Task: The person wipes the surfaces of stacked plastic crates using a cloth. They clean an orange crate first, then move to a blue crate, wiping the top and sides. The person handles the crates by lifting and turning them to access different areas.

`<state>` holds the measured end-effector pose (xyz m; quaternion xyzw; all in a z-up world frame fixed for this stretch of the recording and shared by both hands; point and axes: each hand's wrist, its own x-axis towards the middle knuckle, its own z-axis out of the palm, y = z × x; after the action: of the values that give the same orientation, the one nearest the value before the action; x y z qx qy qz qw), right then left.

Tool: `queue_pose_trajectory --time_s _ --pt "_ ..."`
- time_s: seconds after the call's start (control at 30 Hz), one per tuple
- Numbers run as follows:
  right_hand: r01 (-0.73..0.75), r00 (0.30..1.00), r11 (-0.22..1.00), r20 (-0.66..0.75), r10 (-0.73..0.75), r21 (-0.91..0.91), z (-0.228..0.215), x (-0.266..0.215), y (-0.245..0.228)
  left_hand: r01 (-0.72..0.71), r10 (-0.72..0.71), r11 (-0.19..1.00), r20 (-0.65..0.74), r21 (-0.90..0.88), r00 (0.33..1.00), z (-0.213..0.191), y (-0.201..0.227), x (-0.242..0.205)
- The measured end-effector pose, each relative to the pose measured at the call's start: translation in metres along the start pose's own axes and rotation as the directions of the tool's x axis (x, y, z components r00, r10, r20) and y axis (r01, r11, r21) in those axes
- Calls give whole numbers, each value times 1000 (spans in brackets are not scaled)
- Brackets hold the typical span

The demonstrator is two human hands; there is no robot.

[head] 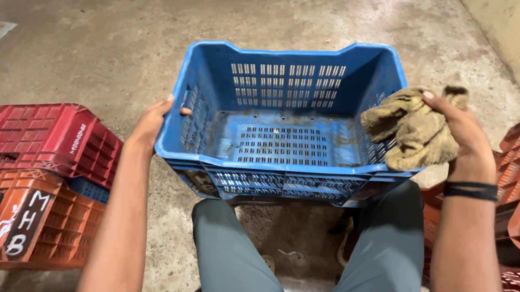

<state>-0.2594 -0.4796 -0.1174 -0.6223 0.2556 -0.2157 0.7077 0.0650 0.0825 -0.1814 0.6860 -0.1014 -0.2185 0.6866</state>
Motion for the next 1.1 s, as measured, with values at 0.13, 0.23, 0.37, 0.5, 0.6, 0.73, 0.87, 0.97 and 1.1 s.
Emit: queue_pose_trajectory --time_s 0.13,0.23,0.37,0.5,0.6,0.73,0.87,0.97,1.1 --pt "-9 980 987 -195 41 161 -16 -69 8 -141 129 982 -103 -122 986 8 -20 -54" --pt "73 985 867 -170 14 493 -26 -137 35 -288 273 936 -101 -200 957 16 -51 -94" --pt "188 982 977 -43 -185 102 -47 -154 86 -417 425 880 -16 -226 905 13 -103 -115" --pt "0 999 965 51 -14 262 -55 -142 155 -345 330 931 -132 -115 935 7 -141 -107" --pt "-59 994 972 103 36 229 -46 -119 177 -384 377 923 -227 14 898 11 -148 -103" --pt "-105 993 974 74 92 201 -30 -112 162 -536 545 838 -213 107 811 20 -131 -102" --pt "73 991 994 106 -82 81 -21 -89 103 -606 593 794 -268 40 760 36 -94 -87" --pt "175 978 984 117 -172 -18 -5 -73 49 -604 580 796 -344 46 739 48 -57 -74" --pt "85 995 916 -13 -98 -392 16 -57 -26 -535 487 845 -419 4 766 56 4 -64"
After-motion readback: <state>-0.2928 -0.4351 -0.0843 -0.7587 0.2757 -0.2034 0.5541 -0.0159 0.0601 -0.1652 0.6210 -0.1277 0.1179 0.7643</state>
